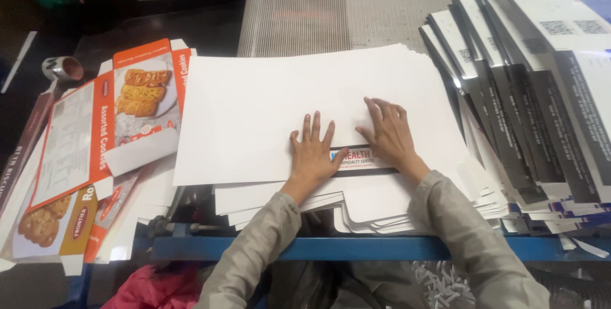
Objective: The person inserts a printed cover sheet into a folded white paper booklet, folds the cover over the booklet, and places the assembled unit onto a growing stack. The person repeats this process for multiple booklets, handling them one at a time on a blue workbench.
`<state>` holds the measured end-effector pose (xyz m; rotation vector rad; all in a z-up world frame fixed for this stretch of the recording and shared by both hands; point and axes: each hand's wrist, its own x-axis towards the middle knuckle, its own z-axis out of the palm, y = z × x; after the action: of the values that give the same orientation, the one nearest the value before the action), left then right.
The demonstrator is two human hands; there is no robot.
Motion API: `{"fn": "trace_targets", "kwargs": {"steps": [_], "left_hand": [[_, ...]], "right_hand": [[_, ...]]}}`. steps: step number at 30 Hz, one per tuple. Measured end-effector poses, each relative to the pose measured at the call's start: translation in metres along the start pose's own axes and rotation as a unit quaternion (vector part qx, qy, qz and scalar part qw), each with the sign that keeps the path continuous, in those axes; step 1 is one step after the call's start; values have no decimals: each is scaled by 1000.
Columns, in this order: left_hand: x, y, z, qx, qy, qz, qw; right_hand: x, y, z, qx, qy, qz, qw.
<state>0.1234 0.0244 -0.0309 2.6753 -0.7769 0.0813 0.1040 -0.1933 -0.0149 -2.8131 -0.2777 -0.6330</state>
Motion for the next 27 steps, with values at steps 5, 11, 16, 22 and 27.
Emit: {"fn": "trace_targets", "kwargs": {"steps": [5, 11, 16, 22, 27], "left_hand": [[17, 55, 16, -24, -23, -44, 998], [28, 60, 5, 16, -83, 2, 996], [25, 61, 10, -12, -21, 14, 1000], [24, 49, 34, 33, 37, 4, 999], [11, 47, 36, 7, 73, 41, 996]], "right_hand": [[-9, 2, 0, 3, 7, 13, 1000], [-33, -5, 2, 39, -15, -42, 998], [34, 23, 19, 71, 58, -27, 995], [10, 5, 6, 26, -103, 72, 992], [-80, -17, -69, 20, -103, -17, 994]]}}
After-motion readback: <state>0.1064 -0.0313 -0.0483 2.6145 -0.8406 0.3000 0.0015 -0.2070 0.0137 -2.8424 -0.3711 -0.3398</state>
